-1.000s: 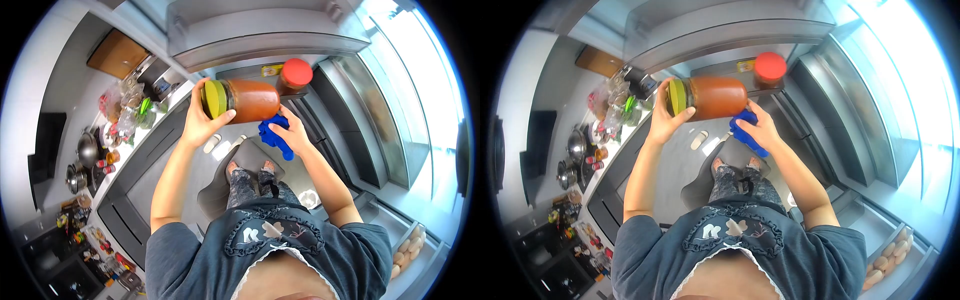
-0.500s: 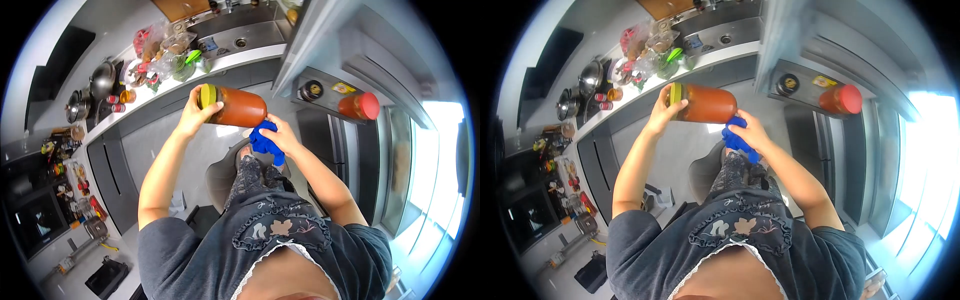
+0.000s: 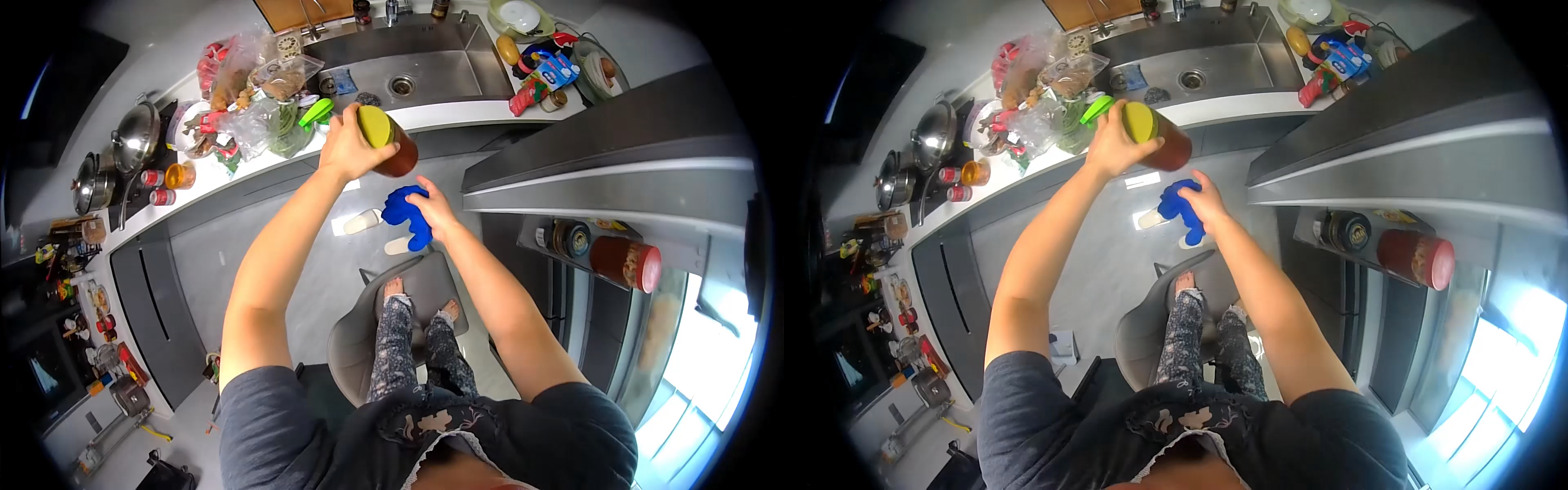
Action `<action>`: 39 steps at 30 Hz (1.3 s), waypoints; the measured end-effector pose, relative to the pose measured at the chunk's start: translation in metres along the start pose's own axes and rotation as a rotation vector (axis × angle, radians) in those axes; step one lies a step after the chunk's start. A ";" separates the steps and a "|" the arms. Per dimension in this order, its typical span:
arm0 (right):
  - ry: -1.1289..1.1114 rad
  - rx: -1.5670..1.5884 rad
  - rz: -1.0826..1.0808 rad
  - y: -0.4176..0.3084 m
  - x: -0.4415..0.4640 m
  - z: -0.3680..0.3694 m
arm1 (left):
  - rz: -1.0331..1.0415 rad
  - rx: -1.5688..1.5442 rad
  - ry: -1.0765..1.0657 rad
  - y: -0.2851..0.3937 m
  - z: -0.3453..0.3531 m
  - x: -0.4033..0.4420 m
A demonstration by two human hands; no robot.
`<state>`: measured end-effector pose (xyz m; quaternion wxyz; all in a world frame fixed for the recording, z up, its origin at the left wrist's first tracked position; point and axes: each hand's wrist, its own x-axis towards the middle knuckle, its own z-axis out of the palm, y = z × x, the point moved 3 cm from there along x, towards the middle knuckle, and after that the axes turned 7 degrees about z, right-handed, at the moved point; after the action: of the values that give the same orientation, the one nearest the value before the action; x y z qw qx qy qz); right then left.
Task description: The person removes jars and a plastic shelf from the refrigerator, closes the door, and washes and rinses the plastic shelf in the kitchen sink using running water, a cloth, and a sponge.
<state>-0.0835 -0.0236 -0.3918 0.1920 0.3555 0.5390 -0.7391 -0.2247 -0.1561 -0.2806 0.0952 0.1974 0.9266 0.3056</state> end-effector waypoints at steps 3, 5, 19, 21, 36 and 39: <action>0.087 -0.068 -0.152 0.043 0.000 -0.019 | -0.054 0.041 0.015 -0.024 0.031 0.041; 0.100 -0.103 -0.109 0.071 -0.030 -0.032 | -0.092 0.066 0.030 -0.041 0.056 0.067; 0.417 -0.105 0.332 0.183 -0.198 -0.137 | -0.108 0.234 0.002 -0.133 0.180 0.181; 0.439 -0.094 0.309 0.181 -0.201 -0.141 | -0.081 0.258 -0.008 -0.130 0.182 0.187; 0.519 -0.168 0.181 0.135 -0.224 -0.172 | -0.058 0.492 -0.078 -0.093 0.160 0.163; 0.530 -0.280 0.153 0.130 -0.243 -0.175 | 0.292 0.152 0.442 -0.046 0.126 0.098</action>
<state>0.2229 0.0706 -0.3286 0.1469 0.5457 0.6384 -0.5226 -0.2900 -0.0820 -0.4144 -0.1693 0.2641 0.9069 0.2814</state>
